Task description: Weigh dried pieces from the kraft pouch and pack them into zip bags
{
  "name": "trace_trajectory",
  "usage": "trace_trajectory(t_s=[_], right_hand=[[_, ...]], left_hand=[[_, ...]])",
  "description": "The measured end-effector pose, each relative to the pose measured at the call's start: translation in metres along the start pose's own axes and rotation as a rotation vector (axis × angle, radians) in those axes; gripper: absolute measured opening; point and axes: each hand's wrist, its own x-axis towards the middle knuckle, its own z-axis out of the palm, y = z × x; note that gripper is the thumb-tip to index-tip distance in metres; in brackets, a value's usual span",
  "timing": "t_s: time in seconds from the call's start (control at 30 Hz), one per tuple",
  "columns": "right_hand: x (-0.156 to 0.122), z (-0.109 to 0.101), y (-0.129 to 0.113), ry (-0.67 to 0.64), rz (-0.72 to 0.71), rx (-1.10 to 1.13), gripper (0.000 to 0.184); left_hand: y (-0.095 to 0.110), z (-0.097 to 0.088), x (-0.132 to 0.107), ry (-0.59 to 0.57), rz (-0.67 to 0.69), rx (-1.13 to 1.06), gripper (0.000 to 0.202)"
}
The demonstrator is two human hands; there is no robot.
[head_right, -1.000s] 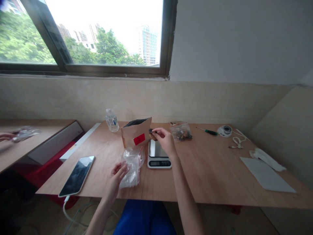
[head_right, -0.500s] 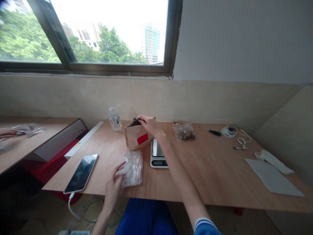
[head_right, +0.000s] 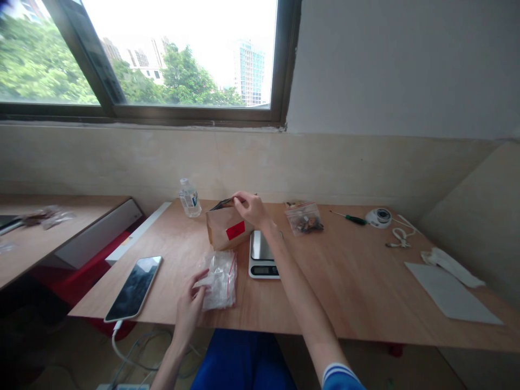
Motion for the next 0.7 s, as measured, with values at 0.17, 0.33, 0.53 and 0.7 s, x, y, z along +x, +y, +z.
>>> trace_trajectory(t_s=[0.17, 0.33, 0.53, 0.7], right_hand=[[0.0, -0.003, -0.015, -0.135, -0.05, -0.291, 0.022], [-0.03, -0.008, -0.037, 0.068, 0.129, -0.189, 0.024], [-0.102, 0.021, -0.042, -0.073, 0.579, 0.256, 0.036], [-0.115, 0.041, -0.048, -0.039, 0.683, 0.606, 0.03]], left_hand=[[-0.003, -0.001, 0.002, -0.032, 0.005, 0.089, 0.037], [0.006, 0.0, -0.002, -0.1, 0.041, -0.019, 0.032], [0.025, 0.008, -0.015, -0.094, 0.08, -0.166, 0.032], [0.038, 0.003, -0.01, -0.176, 0.159, -0.266, 0.021]])
